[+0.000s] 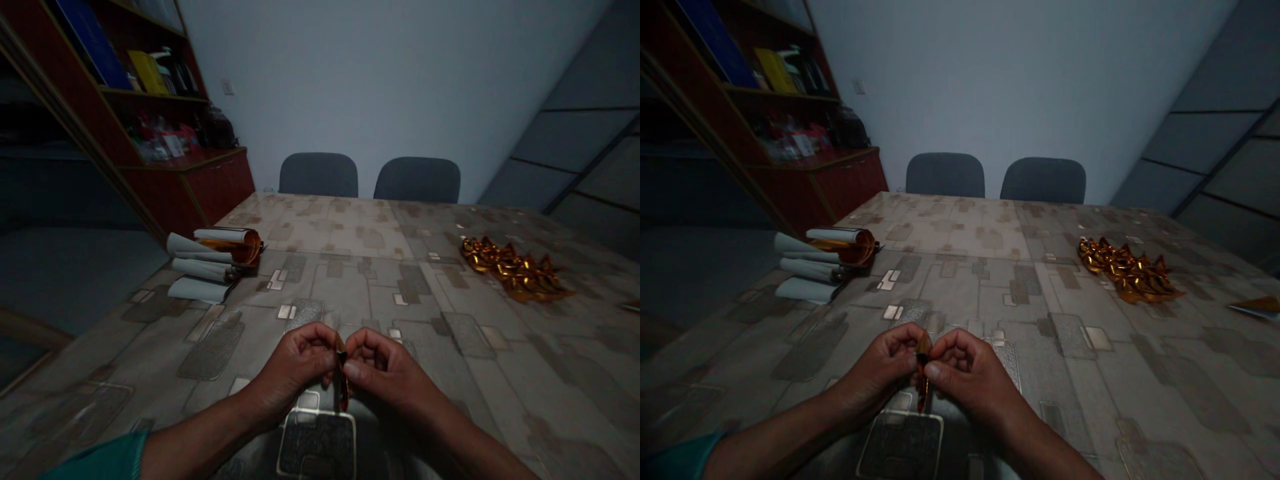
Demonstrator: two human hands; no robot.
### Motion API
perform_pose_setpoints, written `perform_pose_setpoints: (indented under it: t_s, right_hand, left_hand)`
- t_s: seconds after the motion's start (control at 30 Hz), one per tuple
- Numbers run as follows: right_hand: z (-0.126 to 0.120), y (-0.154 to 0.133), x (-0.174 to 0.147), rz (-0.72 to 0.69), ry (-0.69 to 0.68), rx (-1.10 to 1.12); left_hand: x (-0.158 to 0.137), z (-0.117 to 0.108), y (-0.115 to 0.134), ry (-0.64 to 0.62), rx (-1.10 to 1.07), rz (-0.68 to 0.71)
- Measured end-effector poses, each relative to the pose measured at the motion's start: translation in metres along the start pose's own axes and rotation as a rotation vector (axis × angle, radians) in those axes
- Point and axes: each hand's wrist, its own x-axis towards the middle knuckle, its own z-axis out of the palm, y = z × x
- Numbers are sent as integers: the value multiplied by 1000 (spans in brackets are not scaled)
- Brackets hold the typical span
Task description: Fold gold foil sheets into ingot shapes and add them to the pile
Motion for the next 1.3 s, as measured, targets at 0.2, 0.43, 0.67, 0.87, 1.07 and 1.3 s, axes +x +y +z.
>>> perform_pose_setpoints:
  t_s: [0.2,0.43,0.67,0.87,1.07,1.3]
  right_hand:
    - [2,-2,-1,15,3,-2]
    - [3,-7,-7,78,-71,171]
    - [1,-15,-8,203,-117,210]
    - [-2,-14,-9,288,-184,237]
    - [-7,-8,-7,293,-220,243]
    - [-9,-6,-5,254,-265,323]
  left_hand:
    - [0,3,-1,-4,-62,-24]
    - [-1,4,-1,-92,-155,-82]
    - [-5,4,4,-146,-164,-145]
    - [-7,2,5,-162,-116,-212]
    - [-7,0,5,-170,-139,-251]
    - [-6,1,5,-282,-272,-301]
